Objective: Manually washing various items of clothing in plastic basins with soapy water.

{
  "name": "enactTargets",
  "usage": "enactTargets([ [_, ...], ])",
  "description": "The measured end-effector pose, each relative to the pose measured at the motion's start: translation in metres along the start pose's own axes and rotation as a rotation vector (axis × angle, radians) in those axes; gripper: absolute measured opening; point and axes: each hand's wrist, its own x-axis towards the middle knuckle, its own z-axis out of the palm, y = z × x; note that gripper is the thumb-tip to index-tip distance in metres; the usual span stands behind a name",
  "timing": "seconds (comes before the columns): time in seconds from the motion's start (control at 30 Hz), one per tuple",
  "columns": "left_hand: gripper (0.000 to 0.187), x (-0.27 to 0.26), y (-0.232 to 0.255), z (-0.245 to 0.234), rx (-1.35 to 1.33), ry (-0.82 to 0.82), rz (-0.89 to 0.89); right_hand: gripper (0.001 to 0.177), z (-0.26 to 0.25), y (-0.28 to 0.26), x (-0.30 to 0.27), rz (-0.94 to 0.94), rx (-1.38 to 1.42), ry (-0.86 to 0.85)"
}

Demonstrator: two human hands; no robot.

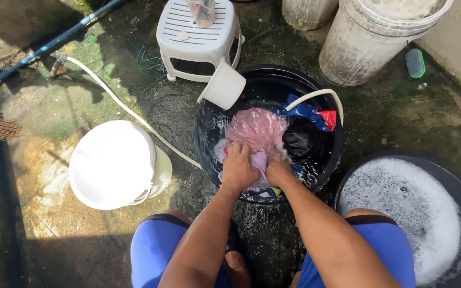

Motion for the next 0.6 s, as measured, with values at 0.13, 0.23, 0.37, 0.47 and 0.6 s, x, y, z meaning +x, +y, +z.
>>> enactTargets([
  [0.13, 0.072, 0.034, -0.023, 0.051, 0.071, 0.423, 0.386, 0.047, -0.02, -0.004, 0.005, 0.509, 0.051, -0.219],
  [0.23, 0.061, 0.044, -0.022, 0.046, 0.212, -0.025, 0.249, 0.046, -0.031, -0.002, 0.001, 0.7, 0.457, -0.038],
  [0.37, 0.062, 0.008, 0.011, -0.025, -0.048, 0.048, 0.003, 0.054, -0.027, 0.009, 0.0, 0.762, 0.557, 0.104],
  [0.47, 0.062, 0.01, 0.019, -0.033, -0.281, 0.479, 0.044, 0.046, -0.015, -0.003, 0.012, 0.806, 0.963, 0.008],
  [0.6, 0.059, 0.093, -0.016, 0.018, -0.903, 0.524, -0.082, 0.012, -0.084, -0.089, 0.008, 0.414, 1.755, 0.14],
])
